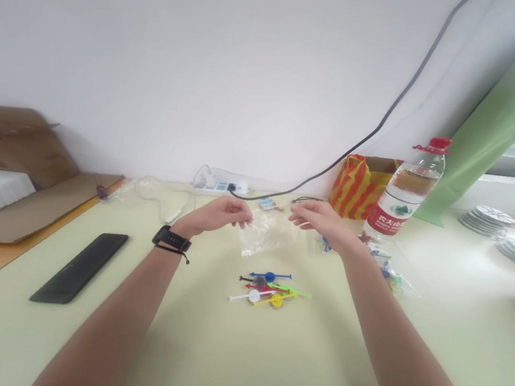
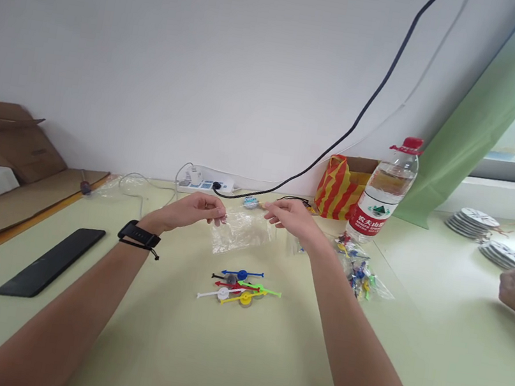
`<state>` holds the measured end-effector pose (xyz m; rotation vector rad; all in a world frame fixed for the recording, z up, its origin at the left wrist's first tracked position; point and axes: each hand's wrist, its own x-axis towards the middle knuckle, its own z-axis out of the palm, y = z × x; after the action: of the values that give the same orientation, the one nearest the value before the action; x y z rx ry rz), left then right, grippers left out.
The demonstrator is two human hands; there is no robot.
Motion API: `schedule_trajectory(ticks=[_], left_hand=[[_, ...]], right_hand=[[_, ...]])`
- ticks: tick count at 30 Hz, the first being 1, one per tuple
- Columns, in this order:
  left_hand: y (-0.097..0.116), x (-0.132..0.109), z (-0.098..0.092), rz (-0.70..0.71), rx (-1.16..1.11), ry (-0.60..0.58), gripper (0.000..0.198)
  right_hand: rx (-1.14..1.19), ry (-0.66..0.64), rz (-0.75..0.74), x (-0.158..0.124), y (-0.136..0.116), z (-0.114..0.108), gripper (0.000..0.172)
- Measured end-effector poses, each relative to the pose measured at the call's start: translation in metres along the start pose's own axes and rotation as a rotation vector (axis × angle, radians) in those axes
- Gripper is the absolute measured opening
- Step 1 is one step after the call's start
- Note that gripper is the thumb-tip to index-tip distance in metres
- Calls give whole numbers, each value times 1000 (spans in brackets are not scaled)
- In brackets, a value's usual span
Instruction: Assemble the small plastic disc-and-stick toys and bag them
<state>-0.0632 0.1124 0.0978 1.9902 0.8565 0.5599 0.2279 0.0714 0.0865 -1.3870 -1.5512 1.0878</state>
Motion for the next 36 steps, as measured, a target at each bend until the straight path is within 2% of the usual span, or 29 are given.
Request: schedule_trajectory(ticks=[7, 13, 16, 19, 21, 24, 30, 32, 36], left_hand=[[0, -1, 0, -44, -70, -43, 39], [4, -2, 1, -38, -90, -11, 39], [4, -2, 1, -54, -100, -9, 40], [0, -1, 1, -85, -118, 23, 42], [-4, 2, 3, -96, -151, 75, 44], [-8, 6, 8, -93, -225, 126, 47], [2, 9, 19, -37, -259, 94, 46], [8, 9, 22, -14, -254, 63, 45], [15, 7, 22, 0, -269, 42, 45]], right_hand=[[-78, 56, 13, 9, 16, 10, 42], [155, 32, 43, 14, 23, 15, 33], [273, 30, 69, 14, 22, 15, 35], [407, 22, 126, 14, 18, 13, 28], [461, -63, 162, 12, 14, 12, 30], [512, -267, 173, 7, 9, 10, 42], [564, -655, 75, -7, 0, 12, 58], [572, -730, 22, -10, 0, 12, 65], [565, -772, -20, -11, 0, 15, 80]])
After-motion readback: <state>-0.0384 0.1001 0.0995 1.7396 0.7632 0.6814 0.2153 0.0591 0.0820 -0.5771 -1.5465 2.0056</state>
